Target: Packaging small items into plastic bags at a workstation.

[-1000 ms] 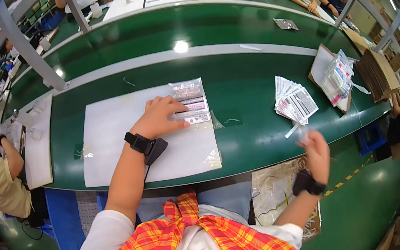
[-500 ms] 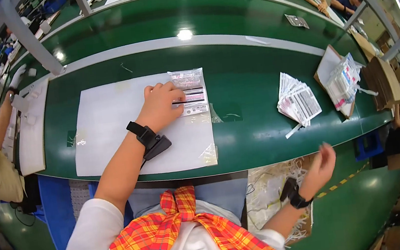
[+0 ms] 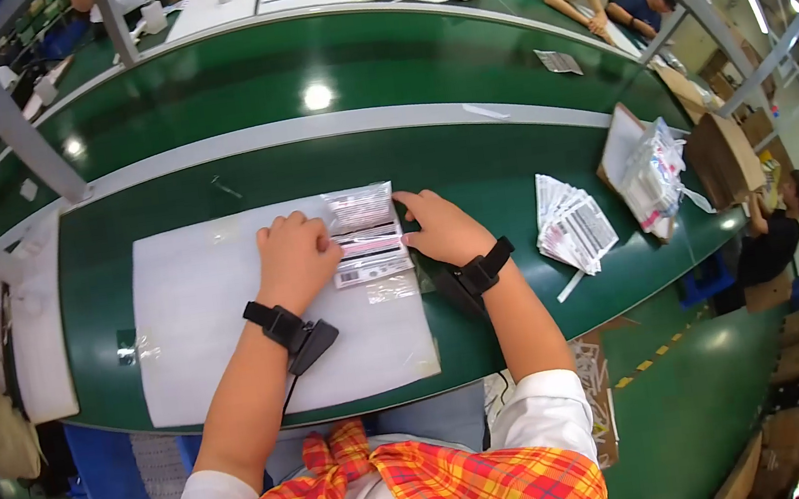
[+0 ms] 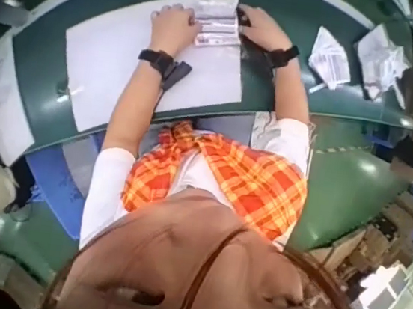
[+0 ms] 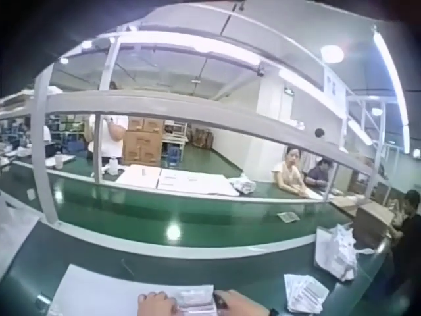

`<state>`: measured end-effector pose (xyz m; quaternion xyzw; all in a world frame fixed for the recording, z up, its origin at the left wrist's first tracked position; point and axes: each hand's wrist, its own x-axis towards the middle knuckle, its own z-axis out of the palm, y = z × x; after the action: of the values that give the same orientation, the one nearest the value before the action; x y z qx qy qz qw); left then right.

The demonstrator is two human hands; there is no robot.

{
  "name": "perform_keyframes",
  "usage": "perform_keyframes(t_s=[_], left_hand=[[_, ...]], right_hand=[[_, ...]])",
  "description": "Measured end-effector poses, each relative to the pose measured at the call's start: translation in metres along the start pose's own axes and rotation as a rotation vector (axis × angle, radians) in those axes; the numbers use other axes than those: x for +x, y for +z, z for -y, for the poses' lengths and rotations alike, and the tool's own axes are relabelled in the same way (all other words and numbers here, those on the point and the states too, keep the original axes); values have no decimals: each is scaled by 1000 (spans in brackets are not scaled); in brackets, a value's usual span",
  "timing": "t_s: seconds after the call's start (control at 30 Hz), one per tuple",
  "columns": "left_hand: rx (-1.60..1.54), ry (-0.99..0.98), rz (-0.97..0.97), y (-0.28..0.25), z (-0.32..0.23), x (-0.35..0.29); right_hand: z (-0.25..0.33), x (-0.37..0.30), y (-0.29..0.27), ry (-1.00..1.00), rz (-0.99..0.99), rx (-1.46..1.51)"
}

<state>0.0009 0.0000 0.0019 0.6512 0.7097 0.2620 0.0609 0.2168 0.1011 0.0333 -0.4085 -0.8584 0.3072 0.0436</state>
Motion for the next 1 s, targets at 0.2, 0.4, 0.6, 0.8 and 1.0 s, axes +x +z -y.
perform_keyframes(t_s=[0.2,0.4,0.6,0.8,1.0], left_hand=[[-115,-34,-43,3,5,13],[-230,-82,-75,-2,12,18],[-260,-77,-45,-7,9,22],[-303,-52,-21,-1,18,21],[-250,-33,-49,-2,16,22]], right_hand=[[23,28,-11,-222,-216,-60],[40,102,-73,-118,121,-276],[17,205,-119,131,-91,-92],[-27,174,-114,79,-649,-102],[-116,-14,-148,415,-156,-673]])
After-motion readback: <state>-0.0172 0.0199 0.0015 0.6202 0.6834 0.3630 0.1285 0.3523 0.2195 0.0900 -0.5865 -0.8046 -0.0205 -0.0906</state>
